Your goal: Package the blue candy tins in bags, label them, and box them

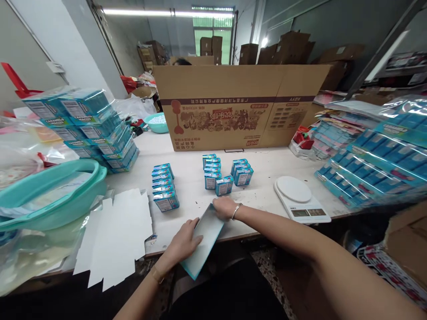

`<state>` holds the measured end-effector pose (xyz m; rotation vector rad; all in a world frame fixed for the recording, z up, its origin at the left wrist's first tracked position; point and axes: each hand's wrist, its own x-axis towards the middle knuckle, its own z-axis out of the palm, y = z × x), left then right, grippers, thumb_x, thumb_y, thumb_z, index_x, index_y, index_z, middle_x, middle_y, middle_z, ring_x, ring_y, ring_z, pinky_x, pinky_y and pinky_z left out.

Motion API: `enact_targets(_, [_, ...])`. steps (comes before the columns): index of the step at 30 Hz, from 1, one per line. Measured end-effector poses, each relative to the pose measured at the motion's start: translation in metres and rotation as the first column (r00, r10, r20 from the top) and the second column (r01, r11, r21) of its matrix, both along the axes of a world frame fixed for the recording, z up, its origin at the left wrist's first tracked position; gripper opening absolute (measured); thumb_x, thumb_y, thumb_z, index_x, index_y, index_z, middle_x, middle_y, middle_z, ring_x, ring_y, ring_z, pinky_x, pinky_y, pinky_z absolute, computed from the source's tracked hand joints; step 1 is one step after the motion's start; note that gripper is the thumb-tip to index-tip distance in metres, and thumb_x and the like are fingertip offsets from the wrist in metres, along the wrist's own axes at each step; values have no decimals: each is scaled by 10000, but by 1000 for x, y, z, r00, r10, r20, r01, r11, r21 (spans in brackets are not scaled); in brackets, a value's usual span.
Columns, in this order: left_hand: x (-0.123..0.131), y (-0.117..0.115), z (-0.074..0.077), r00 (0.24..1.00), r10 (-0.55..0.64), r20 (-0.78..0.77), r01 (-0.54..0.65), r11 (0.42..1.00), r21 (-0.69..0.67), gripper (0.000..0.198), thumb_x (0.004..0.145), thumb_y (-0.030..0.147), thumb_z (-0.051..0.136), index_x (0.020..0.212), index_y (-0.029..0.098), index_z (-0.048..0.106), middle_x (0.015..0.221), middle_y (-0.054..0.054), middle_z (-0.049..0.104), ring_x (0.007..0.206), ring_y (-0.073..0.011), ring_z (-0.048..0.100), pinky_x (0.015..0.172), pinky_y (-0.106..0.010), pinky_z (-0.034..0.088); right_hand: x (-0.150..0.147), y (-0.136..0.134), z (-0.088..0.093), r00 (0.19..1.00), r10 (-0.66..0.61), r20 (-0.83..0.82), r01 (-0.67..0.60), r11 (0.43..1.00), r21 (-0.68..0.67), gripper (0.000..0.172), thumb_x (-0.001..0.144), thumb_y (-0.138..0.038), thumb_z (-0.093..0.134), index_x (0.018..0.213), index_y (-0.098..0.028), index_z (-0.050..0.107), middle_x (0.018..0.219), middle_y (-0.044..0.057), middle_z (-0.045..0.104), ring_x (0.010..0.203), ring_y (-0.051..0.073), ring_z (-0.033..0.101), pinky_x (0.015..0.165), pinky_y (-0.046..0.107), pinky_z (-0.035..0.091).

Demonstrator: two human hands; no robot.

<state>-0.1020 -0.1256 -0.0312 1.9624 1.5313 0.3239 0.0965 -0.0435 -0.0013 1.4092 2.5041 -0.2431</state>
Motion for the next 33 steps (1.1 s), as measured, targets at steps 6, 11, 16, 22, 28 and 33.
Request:
enact_targets(6, [-2, 14, 28, 789, -180, -587, 238, 971, 23, 672, 774, -104, 341, 1401, 127, 422, 1129, -166, 668, 1024, -260, 648, 787, -339, 500, 39, -9, 17, 998, -30, -63, 28, 999, -34, 353, 920, -344, 552, 1161, -111, 662, 1048, 165, 742, 928, 269, 712, 700, 287, 499])
enact_targets(11, [11, 19, 13, 756, -164, -634, 340, 926, 166, 582, 886, -5, 308, 1462, 74, 327, 1127, -186, 639, 1029, -281, 608, 799, -371, 492, 44, 2, 32, 990, 70, -124, -63, 996, 58, 466, 1027, -405, 332, 1434, -227, 471, 1312, 115, 632, 1136, 230, 635, 846, 288, 483])
enact_targets(16, [2, 21, 16, 809, -232, -540, 356, 924, 136, 588, 957, 401, 434, 1442, 79, 359, 1219, -193, 602, 1113, -312, 577, 926, -417, 465, 16, 8, 18, 966, 258, 1, -257, 964, 62, 278, 914, -354, 605, 1120, -179, 671, 1085, 135, 707, 1033, 281, 662, 755, 320, 496])
enact_targets(22, [-13, 37, 32, 793, -263, -550, 330, 944, 25, 241, 948, 179, 392, 1090, 130, 580, 1071, -168, 666, 960, -277, 658, 813, -376, 503, 5, 5, 11, 894, 431, 122, -443, 890, 104, 257, 974, -82, 348, 1093, -73, 576, 1020, 208, 704, 959, 271, 687, 743, 371, 500])
enact_targets(28, [-4, 43, 28, 742, -285, -606, 369, 929, 15, 306, 900, 0, 310, 1051, 123, 546, 1026, -172, 654, 904, -260, 664, 774, -385, 527, -3, 8, 11, 823, 536, 188, -552, 833, 44, 177, 960, -88, 405, 1082, -93, 534, 880, 159, 741, 811, 261, 734, 604, 311, 483])
enact_targets(33, [-1, 37, 32, 703, -298, -646, 385, 923, -8, 349, 880, -36, 298, 1083, 115, 539, 1051, -180, 641, 900, -258, 664, 759, -377, 542, -7, 0, 8, 823, 525, 218, -547, 835, 56, 198, 973, -77, 359, 1083, -88, 523, 888, 185, 738, 812, 261, 741, 596, 301, 480])
